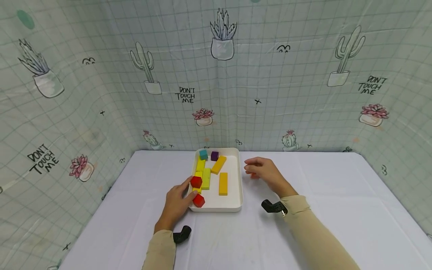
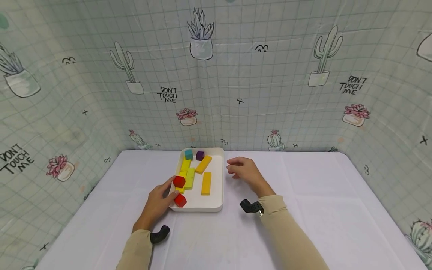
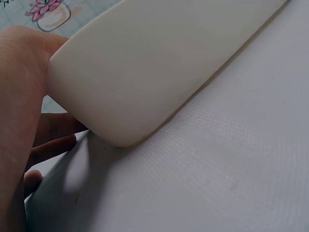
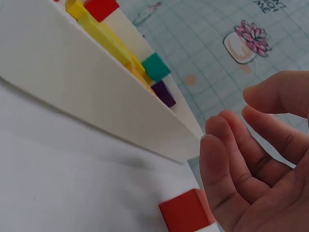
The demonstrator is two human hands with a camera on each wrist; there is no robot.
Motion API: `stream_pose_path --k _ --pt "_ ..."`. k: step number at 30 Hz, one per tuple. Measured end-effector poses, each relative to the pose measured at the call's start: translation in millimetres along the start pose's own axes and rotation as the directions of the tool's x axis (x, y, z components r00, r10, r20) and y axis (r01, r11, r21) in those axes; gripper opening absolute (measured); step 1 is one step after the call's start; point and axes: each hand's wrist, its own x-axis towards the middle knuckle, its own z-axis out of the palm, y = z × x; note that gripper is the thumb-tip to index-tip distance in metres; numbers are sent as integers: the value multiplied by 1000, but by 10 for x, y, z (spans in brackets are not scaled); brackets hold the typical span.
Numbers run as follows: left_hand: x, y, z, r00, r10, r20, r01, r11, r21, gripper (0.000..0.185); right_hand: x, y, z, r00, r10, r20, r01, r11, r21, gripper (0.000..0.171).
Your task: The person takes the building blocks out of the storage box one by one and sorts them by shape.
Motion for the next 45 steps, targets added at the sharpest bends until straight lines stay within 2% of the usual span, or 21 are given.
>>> stream_pose_path --k 8,14,21,25,34,40,45 --pt "-6 -39 -4 1000 5 -8 -5 1000 -11 64 49 -42 203 999 2 48 -3 1000 15 38" --pt "-24 -54 -6 1000 4 -15 -4 1000 -1 65 75 -96 344 997 -28 75 25 999 41 32" --pt "-6 -65 -2 999 30 -29 -30 1000 -5 64 109 -116 478 991 -44 123 36 997 72 37" --pt "3 -64 1 999 37 -29 -37 999 -6 64 120 -123 554 989 -36 146 25 997 78 44" --pt "-1 -47 -2 999 40 -24 -40 999 0 64 146 -129 650 984 -7 178 -9 996 90 37" --pt "-7 -49 10 999 37 -17 -37 999 12 64 186 -148 694 977 36 212 -58 993 98 45" --pt "-2 -20 14 999 29 -22 -29 1000 5 64 221 -165 756 970 52 237 -73 994 79 44"
